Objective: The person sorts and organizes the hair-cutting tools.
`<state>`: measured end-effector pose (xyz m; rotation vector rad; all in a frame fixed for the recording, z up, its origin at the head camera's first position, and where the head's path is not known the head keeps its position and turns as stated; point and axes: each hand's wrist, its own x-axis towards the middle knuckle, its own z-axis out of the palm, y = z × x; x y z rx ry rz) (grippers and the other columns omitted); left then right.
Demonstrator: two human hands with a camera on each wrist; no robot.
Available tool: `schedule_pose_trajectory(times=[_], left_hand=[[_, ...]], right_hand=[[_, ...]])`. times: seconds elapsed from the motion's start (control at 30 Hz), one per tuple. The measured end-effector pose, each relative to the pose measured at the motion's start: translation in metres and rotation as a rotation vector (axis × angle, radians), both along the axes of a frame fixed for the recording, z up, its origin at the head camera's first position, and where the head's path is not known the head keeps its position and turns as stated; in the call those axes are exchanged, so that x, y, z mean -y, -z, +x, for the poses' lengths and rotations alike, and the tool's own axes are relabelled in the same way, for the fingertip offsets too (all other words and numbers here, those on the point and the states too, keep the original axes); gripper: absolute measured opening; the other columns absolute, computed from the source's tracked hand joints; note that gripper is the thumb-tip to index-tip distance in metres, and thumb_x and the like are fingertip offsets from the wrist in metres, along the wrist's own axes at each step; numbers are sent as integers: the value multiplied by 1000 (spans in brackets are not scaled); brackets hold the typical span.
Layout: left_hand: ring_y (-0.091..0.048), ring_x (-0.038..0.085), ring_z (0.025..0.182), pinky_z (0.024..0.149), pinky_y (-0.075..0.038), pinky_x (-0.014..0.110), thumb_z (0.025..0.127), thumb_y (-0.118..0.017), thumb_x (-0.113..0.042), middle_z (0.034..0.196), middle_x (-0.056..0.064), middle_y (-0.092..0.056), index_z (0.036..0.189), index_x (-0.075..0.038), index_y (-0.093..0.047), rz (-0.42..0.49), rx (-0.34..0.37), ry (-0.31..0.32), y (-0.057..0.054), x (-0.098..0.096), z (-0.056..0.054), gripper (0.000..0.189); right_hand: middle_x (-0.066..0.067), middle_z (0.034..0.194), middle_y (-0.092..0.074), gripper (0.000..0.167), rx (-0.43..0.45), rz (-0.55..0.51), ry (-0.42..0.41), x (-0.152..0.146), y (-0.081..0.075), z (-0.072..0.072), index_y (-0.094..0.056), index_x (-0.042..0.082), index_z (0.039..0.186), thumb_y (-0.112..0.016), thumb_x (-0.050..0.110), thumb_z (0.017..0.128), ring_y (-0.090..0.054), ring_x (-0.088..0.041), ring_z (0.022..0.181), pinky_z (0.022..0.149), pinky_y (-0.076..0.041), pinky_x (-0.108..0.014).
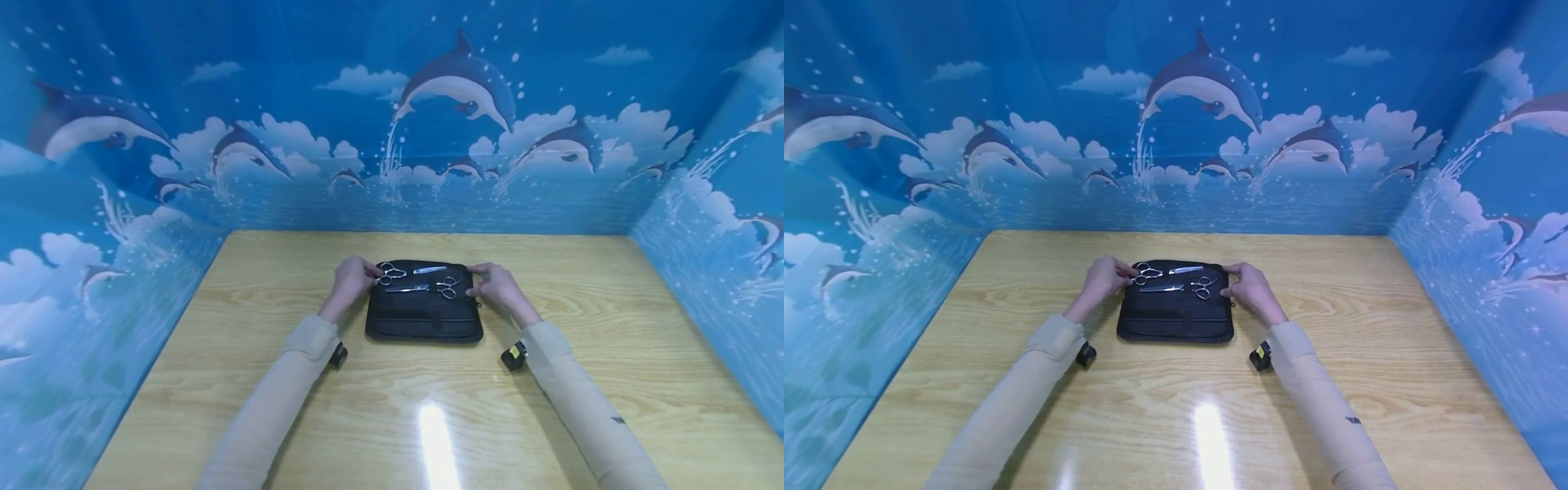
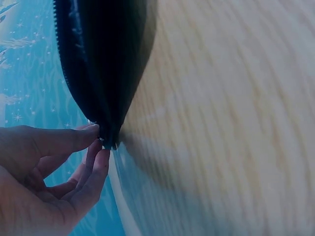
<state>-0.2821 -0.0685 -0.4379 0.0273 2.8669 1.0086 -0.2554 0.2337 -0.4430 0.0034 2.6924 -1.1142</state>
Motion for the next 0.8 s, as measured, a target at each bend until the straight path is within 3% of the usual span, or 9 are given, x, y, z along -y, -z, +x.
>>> schedule_pose_trajectory(times=[0.23, 0.37, 0.67, 0.8], left_hand=[[-70, 21, 93, 82, -54, 35, 86, -77, -3, 101, 7, -78, 108, -14, -79, -19, 17, 18, 0, -2, -1, 25], [-69, 21, 94, 88, -53, 37, 86, -75, -2, 102, 6, -78, 109, -15, -79, -45, 13, 41, -1, -3, -2, 26], [-62, 25, 122, 108, -44, 41, 91, -74, -6, 119, 4, -74, 108, -18, -80, -125, -14, 93, -4, -10, -2, 22], [-61, 26, 124, 110, -44, 41, 92, -74, -6, 121, 3, -73, 109, -19, -80, -138, -9, 89, -4, -12, -2, 22]], right_hand=[[-27, 151, -45, 65, 0, -11, 7, -1, 0, 0, -47, -1, 147, -74, 3, 88, -60, -34, 106, 97, -51, -48], [-27, 149, -46, 65, -3, -8, 4, -2, -1, 0, -47, -1, 147, -74, 2, 88, -60, -36, 108, 98, -51, -49], [-27, 151, -44, 64, -14, 18, -10, -2, 0, -1, -48, -1, 146, -74, 3, 88, -58, -37, 112, 103, -47, -52], [-27, 151, -44, 64, -11, 27, -12, 0, 1, 0, -48, -1, 147, -74, 5, 88, -58, -36, 109, 101, -49, -51]])
